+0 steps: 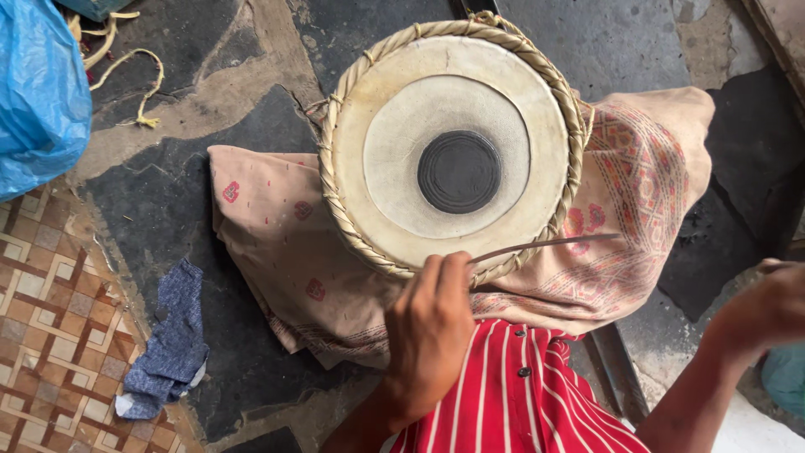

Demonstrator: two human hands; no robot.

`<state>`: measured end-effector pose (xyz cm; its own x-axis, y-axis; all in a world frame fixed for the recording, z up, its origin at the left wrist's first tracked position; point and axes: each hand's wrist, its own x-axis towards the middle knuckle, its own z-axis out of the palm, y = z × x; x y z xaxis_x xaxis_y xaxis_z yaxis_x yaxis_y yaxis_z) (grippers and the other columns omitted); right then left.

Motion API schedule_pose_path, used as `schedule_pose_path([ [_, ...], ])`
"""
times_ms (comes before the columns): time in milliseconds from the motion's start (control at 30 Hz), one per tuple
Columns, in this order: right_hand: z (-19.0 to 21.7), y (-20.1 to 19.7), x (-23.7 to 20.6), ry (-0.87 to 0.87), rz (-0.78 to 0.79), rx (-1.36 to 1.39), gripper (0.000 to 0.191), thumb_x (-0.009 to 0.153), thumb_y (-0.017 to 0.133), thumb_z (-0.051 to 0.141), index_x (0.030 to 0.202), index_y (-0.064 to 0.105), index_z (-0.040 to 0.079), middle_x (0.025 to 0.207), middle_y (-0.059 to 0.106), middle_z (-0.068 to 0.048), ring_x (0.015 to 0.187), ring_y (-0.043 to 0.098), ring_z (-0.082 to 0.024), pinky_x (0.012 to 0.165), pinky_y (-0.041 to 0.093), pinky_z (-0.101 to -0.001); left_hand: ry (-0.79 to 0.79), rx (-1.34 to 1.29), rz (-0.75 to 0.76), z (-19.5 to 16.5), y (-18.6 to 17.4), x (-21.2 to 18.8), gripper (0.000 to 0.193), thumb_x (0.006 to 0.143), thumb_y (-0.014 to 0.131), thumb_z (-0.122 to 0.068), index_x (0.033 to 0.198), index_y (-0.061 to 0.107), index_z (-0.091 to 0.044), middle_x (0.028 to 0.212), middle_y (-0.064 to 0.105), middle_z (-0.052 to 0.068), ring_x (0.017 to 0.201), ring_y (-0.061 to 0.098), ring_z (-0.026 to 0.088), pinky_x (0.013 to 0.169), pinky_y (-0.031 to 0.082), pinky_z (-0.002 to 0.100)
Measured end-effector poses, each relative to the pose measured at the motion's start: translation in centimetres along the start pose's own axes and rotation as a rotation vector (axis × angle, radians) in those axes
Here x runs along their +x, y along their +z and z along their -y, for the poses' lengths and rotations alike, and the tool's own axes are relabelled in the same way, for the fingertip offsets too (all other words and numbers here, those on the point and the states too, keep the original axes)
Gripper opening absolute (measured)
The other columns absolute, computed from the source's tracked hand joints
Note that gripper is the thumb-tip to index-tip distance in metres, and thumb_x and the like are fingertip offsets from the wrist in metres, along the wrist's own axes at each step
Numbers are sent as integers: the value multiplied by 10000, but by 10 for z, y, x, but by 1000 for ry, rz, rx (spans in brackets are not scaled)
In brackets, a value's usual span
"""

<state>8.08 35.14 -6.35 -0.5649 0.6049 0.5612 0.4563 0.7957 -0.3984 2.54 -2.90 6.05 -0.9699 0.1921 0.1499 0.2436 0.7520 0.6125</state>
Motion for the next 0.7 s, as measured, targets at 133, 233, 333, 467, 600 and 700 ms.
schedule_pose_path([
  [133,-17,5,4,-269,-32,-36,303,1171,449,44,1060,714,-51,950,757,-87,820,705,-143,717,533,-224,-98,-48,1,6,-3,-7,113,957,673,-27,1067,649,-39,893,710,125,731,735,278,582,571,380],
  [233,17,-4,4,42,72,164,316,1213,523,171,1164,714,-77,1015,747,-121,778,688,-169,655,530,-260,-109,-27,-43,1,-9,-10,195,929,654,16,1109,654,-61,932,697,112,820,725,300,682,569,413],
  [333,77,-10,10,256,191,505,404,1182,406,243,1303,693,-13,1009,739,-78,768,678,-149,664,554,-263,-93,34,-47,-1,-15,-9,359,855,626,70,1183,660,-73,975,673,94,909,708,283,764,572,406],
  [467,157,-38,10,-73,337,791,373,1141,490,260,1377,601,-7,1174,712,-69,997,730,-161,814,601,-246,-55,85,-47,-7,-17,-8,470,805,646,77,1255,662,-60,1036,650,93,941,681,279,793,561,414],
  [600,206,-56,20,-863,420,459,253,818,839,124,1059,777,79,974,748,-96,891,727,-313,822,574,-450,1,72,-69,-11,-16,-7,493,793,653,103,1268,659,-30,1074,667,107,964,693,283,813,568,417],
  [700,219,-50,37,-1019,440,463,259,810,841,82,1067,813,106,975,757,-46,837,726,-235,682,524,-364,-15,71,-121,-10,-14,-6,495,827,642,123,1305,648,-6,1120,685,145,1018,706,304,855,587,407],
])
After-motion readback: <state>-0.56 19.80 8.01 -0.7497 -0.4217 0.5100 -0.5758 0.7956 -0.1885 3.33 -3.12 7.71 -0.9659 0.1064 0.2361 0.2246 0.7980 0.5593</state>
